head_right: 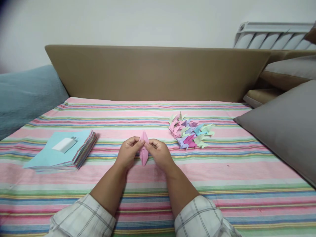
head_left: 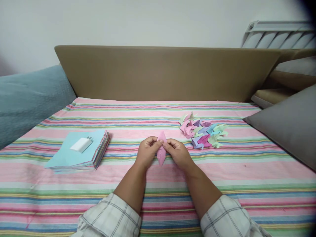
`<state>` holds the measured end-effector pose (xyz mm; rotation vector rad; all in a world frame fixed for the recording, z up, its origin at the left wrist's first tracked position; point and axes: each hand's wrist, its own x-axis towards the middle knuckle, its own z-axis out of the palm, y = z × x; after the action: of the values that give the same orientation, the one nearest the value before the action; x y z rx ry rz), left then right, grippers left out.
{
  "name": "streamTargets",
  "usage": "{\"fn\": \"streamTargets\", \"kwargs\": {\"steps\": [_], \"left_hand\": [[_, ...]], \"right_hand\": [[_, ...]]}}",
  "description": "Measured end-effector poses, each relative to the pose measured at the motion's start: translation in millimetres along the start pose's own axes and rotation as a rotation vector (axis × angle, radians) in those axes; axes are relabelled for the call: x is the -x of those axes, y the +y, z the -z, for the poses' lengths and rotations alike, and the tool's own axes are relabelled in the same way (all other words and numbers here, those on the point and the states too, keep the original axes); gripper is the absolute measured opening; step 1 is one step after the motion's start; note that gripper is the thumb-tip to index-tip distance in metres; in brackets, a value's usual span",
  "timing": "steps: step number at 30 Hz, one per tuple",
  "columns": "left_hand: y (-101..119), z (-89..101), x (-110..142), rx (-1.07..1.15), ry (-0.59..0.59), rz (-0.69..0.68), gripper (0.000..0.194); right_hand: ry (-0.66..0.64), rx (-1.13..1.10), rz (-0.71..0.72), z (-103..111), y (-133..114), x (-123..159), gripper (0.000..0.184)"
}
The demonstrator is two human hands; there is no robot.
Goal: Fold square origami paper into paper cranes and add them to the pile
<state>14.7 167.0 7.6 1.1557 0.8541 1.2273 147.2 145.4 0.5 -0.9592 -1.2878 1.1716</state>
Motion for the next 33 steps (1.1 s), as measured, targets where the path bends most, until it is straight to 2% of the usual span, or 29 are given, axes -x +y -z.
{"fn": "streamTargets", "kwargs": {"steps": [11, 17, 20, 23, 33], "left_hand": [[0.2, -0.5, 0.3, 0.037, 0.029, 0.023, 0.028], [1.7, -1.8, 1.0, 0.073, 0.072, 0.026, 0.031], [1.5, -1.6, 1.4, 0.087, 0.034, 0.046, 0.032], [1.0, -1.1, 1.2, 0.103, 0.002, 0.07, 0.032], [-0.8, 0.7, -0.8, 0.119, 0.053, 0.021, 0.033]], "right_hand": [[-0.067, -0.015, -0.051, 1.4, 2.3, 0.0, 0.026], [-0.036, -0.024, -0.028, 0.4, 0.1, 0.2, 0.027], [-0.018, -0.004, -0.019, 0.8, -1.3, 0.3, 0.029], [-0.067, -0.016, -0.056, 1.0, -0.5, 0.8, 0.03], [-0.165, 0.072, -0.077, 0.2, -0.8, 2.4, 0.033]]}}
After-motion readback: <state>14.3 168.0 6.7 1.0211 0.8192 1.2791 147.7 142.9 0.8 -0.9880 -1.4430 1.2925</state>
